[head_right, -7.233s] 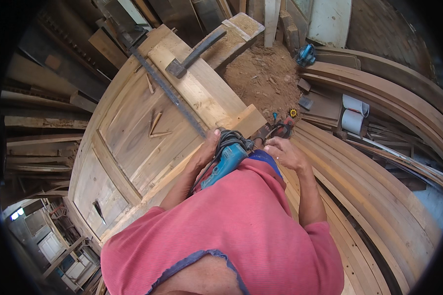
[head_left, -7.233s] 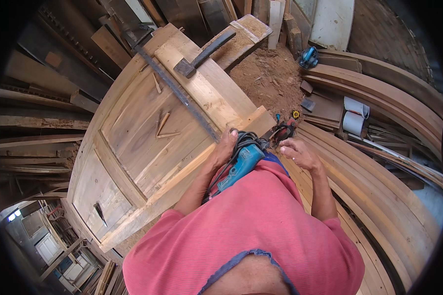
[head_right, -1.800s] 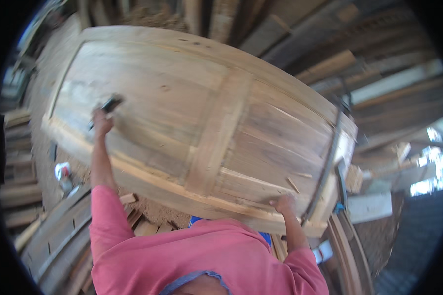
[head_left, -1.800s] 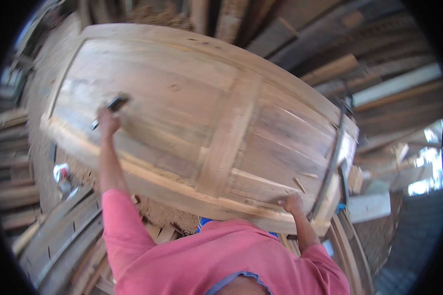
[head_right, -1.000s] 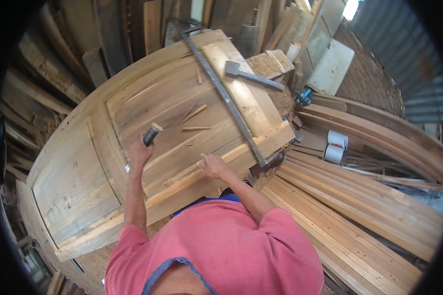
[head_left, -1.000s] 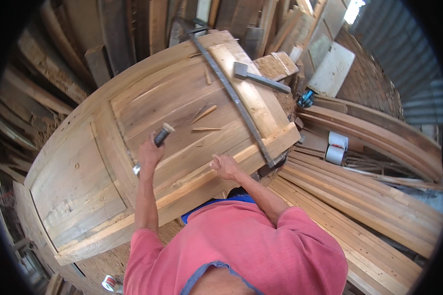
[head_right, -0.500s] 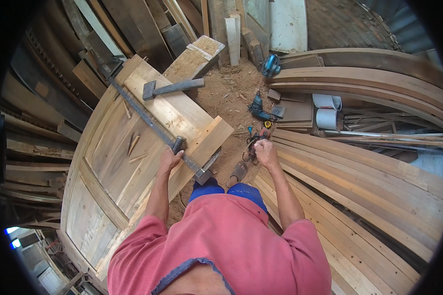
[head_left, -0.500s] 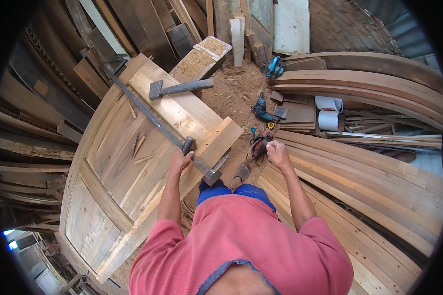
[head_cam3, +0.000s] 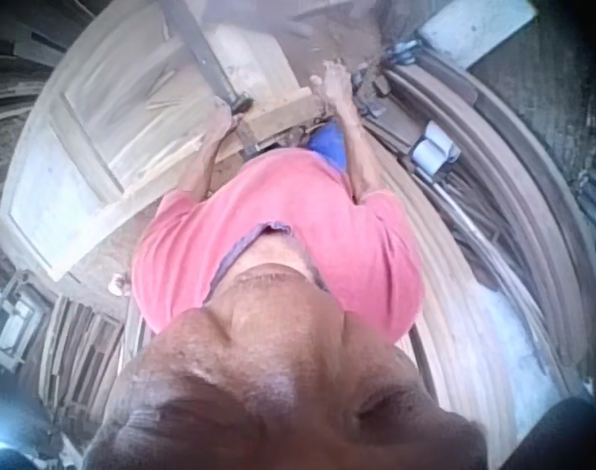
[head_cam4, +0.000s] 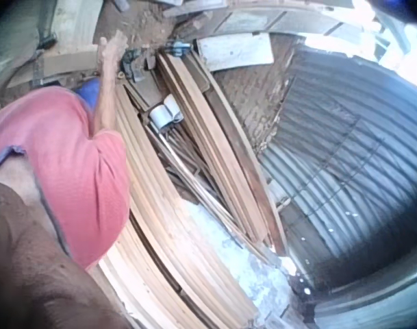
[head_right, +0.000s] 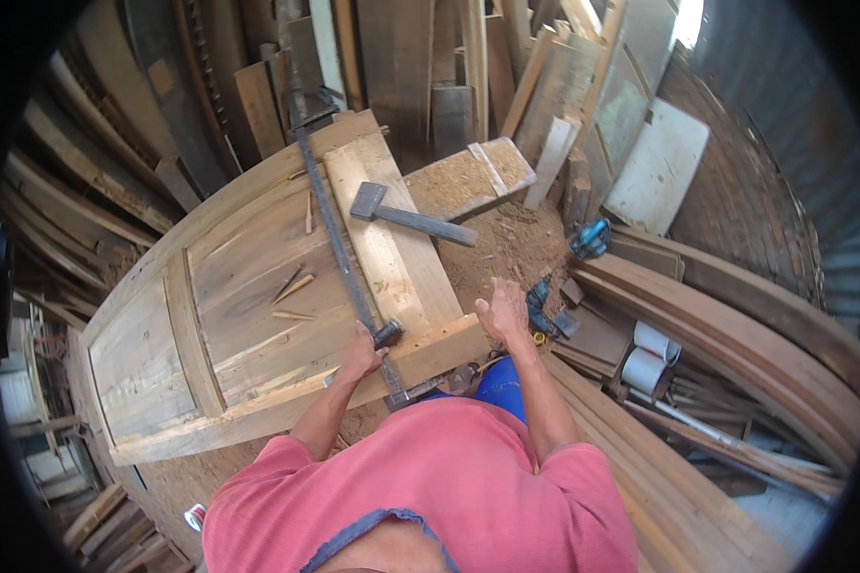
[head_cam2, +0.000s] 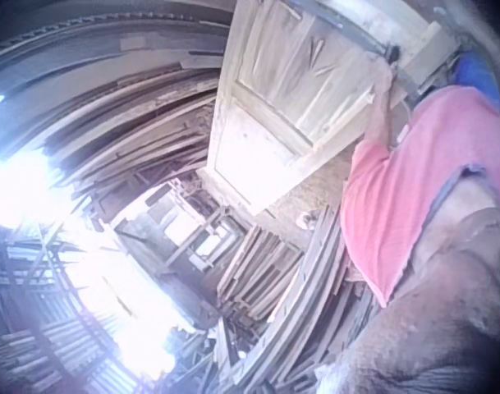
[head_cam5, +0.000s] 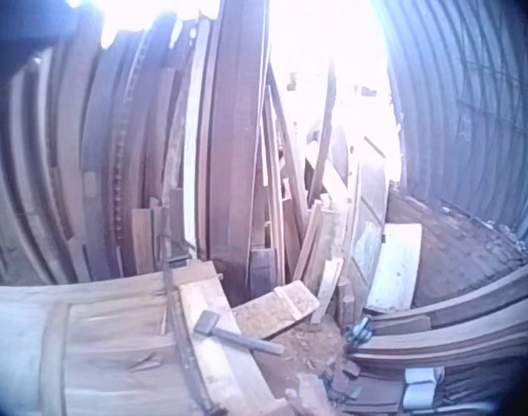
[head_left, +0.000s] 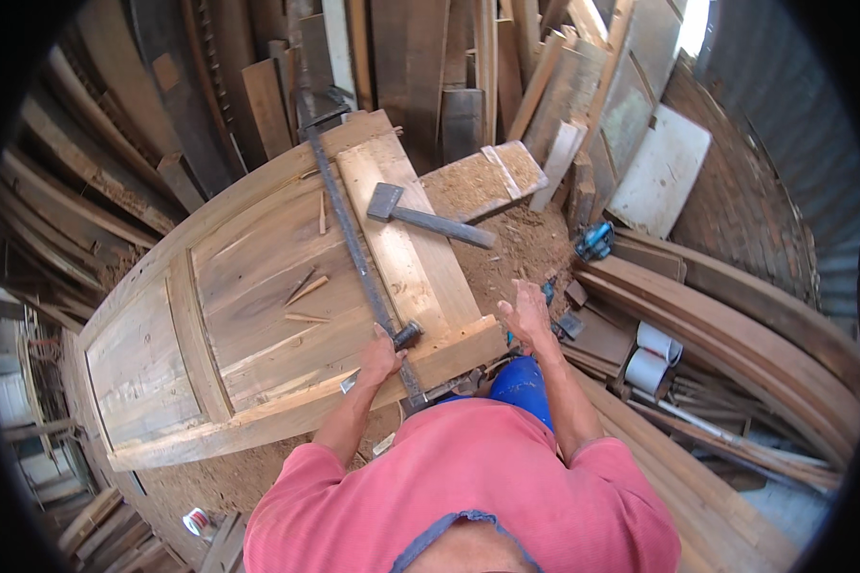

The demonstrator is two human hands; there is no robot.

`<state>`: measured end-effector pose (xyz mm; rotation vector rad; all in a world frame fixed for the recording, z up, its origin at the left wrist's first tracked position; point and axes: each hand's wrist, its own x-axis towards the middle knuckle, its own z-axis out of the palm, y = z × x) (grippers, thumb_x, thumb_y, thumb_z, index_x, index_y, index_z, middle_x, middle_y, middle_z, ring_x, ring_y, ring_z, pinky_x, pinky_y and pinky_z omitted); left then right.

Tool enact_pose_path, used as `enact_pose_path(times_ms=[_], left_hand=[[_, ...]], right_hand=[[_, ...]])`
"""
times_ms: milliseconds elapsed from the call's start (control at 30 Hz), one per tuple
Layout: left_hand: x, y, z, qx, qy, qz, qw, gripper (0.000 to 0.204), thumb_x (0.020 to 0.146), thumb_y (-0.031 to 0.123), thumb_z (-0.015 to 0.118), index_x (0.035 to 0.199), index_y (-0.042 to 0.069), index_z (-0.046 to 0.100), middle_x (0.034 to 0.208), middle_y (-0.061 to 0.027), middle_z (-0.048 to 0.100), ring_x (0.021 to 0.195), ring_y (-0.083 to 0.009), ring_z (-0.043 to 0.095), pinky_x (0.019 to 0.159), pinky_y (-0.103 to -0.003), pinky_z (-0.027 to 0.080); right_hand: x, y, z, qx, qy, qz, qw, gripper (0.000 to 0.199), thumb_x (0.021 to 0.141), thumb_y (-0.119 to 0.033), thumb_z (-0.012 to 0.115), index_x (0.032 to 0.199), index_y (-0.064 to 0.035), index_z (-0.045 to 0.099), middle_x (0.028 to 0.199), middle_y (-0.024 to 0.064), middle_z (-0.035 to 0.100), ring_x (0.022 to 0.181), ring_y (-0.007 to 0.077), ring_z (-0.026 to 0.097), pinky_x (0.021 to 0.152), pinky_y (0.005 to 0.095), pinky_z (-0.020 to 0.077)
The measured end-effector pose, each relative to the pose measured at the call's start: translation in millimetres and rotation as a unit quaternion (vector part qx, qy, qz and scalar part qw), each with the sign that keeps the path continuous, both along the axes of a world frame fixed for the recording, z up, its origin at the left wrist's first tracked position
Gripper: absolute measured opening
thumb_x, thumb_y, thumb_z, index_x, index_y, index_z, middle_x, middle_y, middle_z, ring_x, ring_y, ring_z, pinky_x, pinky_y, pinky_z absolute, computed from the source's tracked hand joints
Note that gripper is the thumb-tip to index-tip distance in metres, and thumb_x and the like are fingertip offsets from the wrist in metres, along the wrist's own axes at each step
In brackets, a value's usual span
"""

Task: The person uses a power drill to make holes in a wooden door frame, then adjusts the power cord by hand, and finally hammers a wooden piece into one of the holes using a mallet.

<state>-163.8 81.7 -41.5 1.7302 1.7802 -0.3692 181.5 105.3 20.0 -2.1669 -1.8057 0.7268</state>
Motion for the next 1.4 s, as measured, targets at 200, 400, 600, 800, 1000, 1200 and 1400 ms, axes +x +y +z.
enact_pose_path(times_ms=[200,400,600,800,1000,1200,1400], left_hand=[[7.6,-0.9,1.2,-0.016,-0.023,0.086,0.996,0.109,0.084,0.041,0.079,0.152,-0.018,0.018,0.101,-0.0278,0.073,0.091,-0.0407,0.073,0.081,-0.048,0.059],[21.2,1.7,18.7,-0.045,0.018,0.154,0.987,0.1,0.085,0.029,0.077,0.156,-0.01,0.02,0.1,-0.0245,0.074,0.091,-0.0392,0.074,0.081,-0.048,0.059],[35.6,13.8,20.9,-0.105,0.046,0.249,0.962,0.094,0.085,0.018,0.071,0.161,0.0,0.019,0.103,-0.0226,0.074,0.093,-0.0391,0.073,0.081,-0.048,0.059],[53.1,2.0,3.4,-0.088,0.112,0.299,0.944,0.089,0.085,0.01,0.066,0.162,0.007,0.022,0.099,-0.0197,0.074,0.092,-0.037,0.073,0.081,-0.047,0.058],[72.5,1.9,3.2,-0.079,0.166,0.324,0.928,0.081,0.088,0.011,0.061,0.162,0.013,0.029,0.098,-0.0159,0.073,0.092,-0.0334,0.073,0.08,-0.044,0.059],[75.5,24.6,16.7,-0.074,0.163,0.37,0.912,0.079,0.09,0.012,0.06,0.162,0.015,0.028,0.101,-0.0143,0.074,0.092,-0.0314,0.074,0.081,-0.043,0.059],[70.7,23.2,10.7,-0.094,0.142,0.384,0.908,0.08,0.091,0.015,0.062,0.163,0.017,0.027,0.104,-0.0133,0.075,0.095,-0.0286,0.074,0.081,-0.042,0.058]], right_hand=[[-45.3,134.8,12.2,0.016,-0.051,0.11,0.993,0.074,0.083,-0.033,0.077,0.142,0.0006,0.049,0.14,0.0282,0.052,0.13,0.0451,0.05,0.11,0.0523,0.0413],[-81.9,220.2,-43.1,-0.092,-0.104,0.231,0.963,0.076,0.085,-0.036,0.077,0.142,0.0024,0.044,0.141,0.0323,0.051,0.133,0.0467,0.049,0.109,0.0532,0.0418],[-111.6,278.2,-69.6,-0.249,-0.018,0.286,0.925,0.078,0.085,-0.033,0.075,0.142,0.0027,0.036,0.128,0.0339,0.06,0.12,0.0498,0.059,0.103,0.055,0.0466],[-73.2,349.1,-97.2,-0.342,0.165,0.411,0.829,0.046,0.083,-0.017,0.075,0.119,0.0043,0.056,0.092,0.0171,0.071,0.075,0.0281,0.071,0.072,0.0393,0.0577],[-13.5,349.4,-43.6,-0.378,0.474,0.109,0.788,0.02,0.09,-0.016,0.075,0.095,0.0004,0.066,0.074,0.0074,0.067,0.064,0.0158,0.063,0.057,0.0319,0.0498],[-16.8,405.0,-88.5,-0.277,0.441,-0.098,0.848,0.019,0.091,-0.017,0.076,0.086,-0.0012,0.067,0.072,0.0077,0.065,0.062,0.0196,0.061,0.057,0.0353,0.0482],[-69.7,385.9,-99.9,-0.372,0.411,-0.048,0.83,0.016,0.091,-0.017,0.073,0.084,-0.0042,0.068,0.072,0.0073,0.065,0.063,0.0211,0.06,0.06,0.0345,0.0493]])
